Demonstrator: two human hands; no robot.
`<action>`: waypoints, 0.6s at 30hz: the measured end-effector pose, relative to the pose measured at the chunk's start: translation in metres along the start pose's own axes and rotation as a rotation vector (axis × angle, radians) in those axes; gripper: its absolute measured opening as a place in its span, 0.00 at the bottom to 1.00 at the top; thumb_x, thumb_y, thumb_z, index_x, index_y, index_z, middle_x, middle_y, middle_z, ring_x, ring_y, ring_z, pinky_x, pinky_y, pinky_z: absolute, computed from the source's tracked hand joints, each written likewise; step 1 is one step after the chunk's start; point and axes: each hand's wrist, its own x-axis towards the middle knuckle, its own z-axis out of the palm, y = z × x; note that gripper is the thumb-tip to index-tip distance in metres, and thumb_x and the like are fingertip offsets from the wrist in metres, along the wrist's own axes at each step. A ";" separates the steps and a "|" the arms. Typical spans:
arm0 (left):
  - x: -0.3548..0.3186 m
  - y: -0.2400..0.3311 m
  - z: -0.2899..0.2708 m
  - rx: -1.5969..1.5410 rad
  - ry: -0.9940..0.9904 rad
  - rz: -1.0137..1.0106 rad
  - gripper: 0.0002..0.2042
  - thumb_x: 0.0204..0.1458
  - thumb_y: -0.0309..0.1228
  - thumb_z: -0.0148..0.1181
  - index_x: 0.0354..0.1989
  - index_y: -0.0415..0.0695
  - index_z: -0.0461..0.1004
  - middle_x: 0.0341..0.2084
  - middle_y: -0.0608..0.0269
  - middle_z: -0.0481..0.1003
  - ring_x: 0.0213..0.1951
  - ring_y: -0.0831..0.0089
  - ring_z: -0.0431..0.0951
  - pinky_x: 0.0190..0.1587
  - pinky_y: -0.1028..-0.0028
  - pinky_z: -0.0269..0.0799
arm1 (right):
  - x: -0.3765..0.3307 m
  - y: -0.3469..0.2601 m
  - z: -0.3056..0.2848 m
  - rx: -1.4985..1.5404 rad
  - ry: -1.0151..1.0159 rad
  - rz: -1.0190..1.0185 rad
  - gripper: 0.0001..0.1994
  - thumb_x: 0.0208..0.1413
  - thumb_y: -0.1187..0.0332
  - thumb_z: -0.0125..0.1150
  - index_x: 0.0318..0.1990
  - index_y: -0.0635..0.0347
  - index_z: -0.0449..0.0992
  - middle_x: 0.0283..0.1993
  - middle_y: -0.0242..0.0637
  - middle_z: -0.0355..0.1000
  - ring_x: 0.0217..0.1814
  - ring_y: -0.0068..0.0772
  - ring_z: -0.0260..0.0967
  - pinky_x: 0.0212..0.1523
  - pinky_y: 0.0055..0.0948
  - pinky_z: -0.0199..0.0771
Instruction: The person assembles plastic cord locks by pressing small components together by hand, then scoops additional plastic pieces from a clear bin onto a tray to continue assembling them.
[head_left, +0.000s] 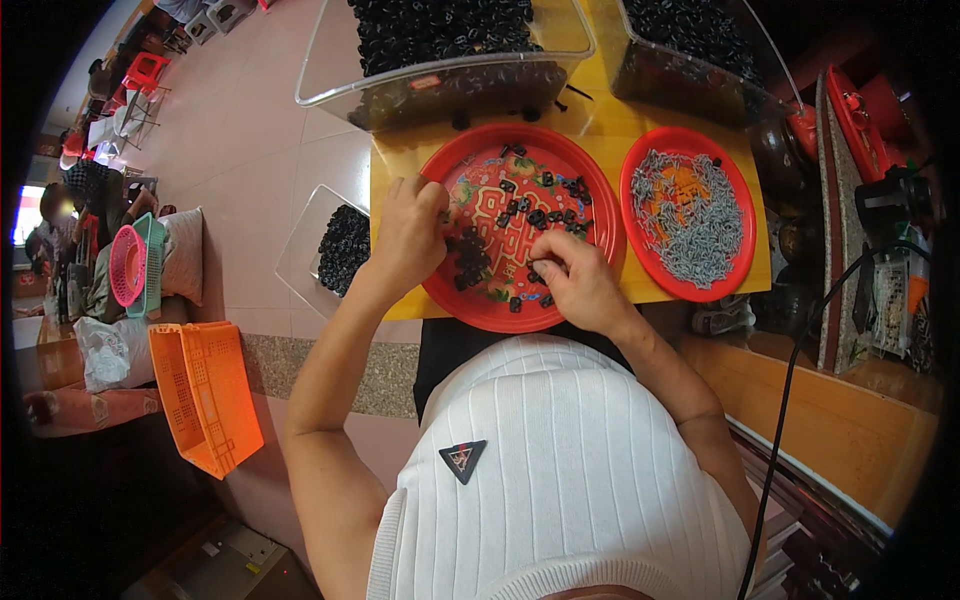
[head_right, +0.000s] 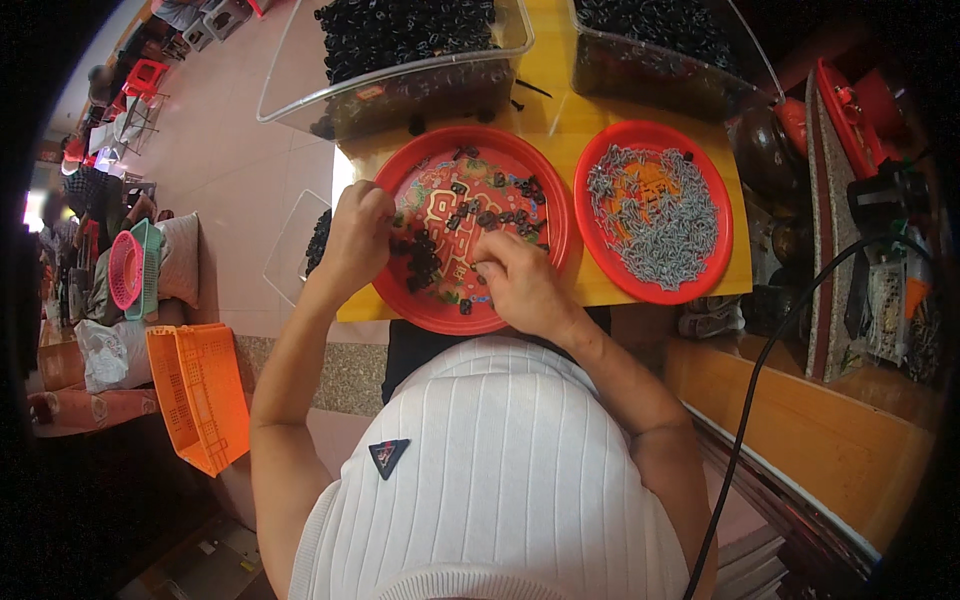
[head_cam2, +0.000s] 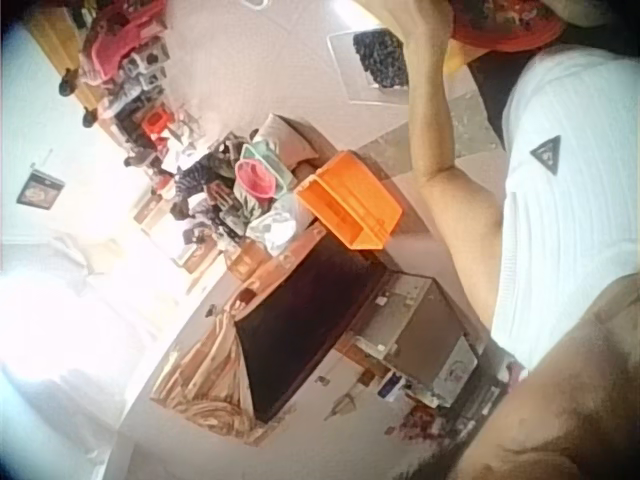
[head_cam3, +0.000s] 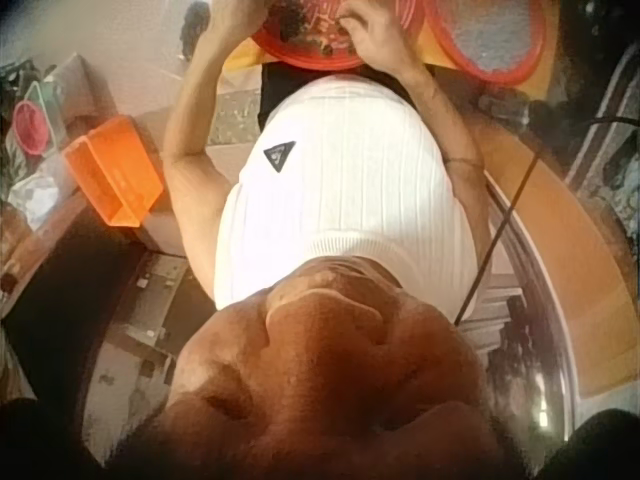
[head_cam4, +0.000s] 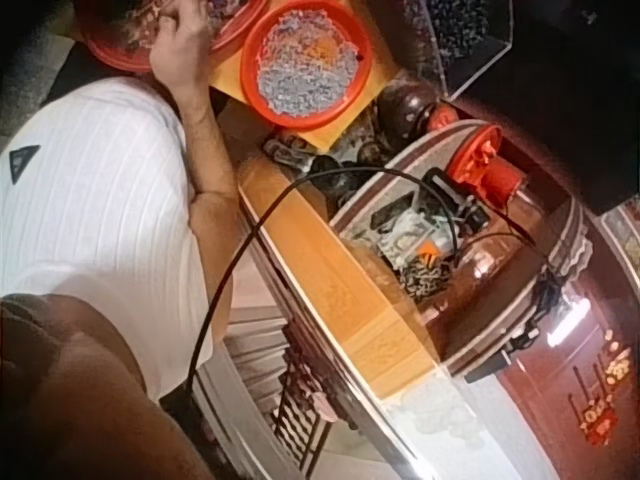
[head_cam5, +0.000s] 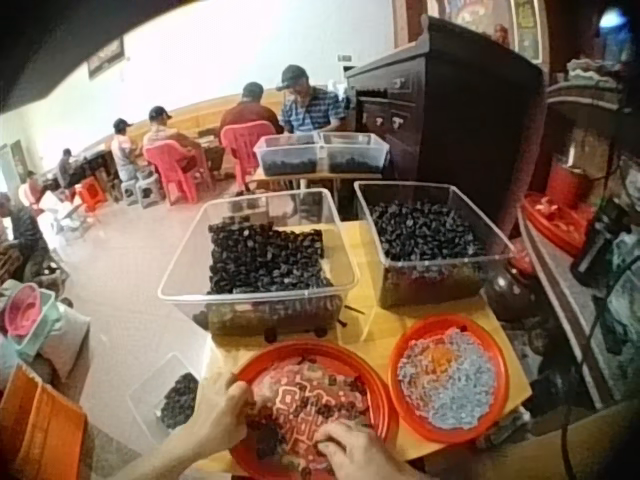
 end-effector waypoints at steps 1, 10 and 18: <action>-0.004 0.007 -0.005 -0.377 -0.004 -0.142 0.08 0.35 0.16 0.53 0.26 0.40 0.67 0.26 0.58 0.67 0.31 0.65 0.68 0.32 0.69 0.62 | 0.000 0.003 0.000 0.161 -0.024 0.111 0.05 0.48 0.80 0.51 0.34 0.65 0.66 0.29 0.32 0.65 0.31 0.23 0.64 0.31 0.21 0.66; -0.030 0.070 0.005 -1.843 0.059 -0.671 0.04 0.46 0.18 0.54 0.31 0.37 0.70 0.25 0.63 0.72 0.26 0.78 0.73 0.29 0.80 0.71 | 0.004 -0.027 0.004 0.656 0.006 0.319 0.05 0.51 0.78 0.51 0.37 0.66 0.68 0.28 0.31 0.67 0.24 0.15 0.63 0.24 0.13 0.66; -0.036 0.074 0.011 -1.972 0.117 -0.640 0.04 0.46 0.18 0.53 0.31 0.36 0.70 0.25 0.61 0.73 0.26 0.76 0.73 0.29 0.79 0.71 | -0.004 -0.027 0.016 0.022 0.124 -0.049 0.07 0.47 0.78 0.55 0.35 0.68 0.70 0.26 0.36 0.66 0.28 0.26 0.67 0.27 0.24 0.67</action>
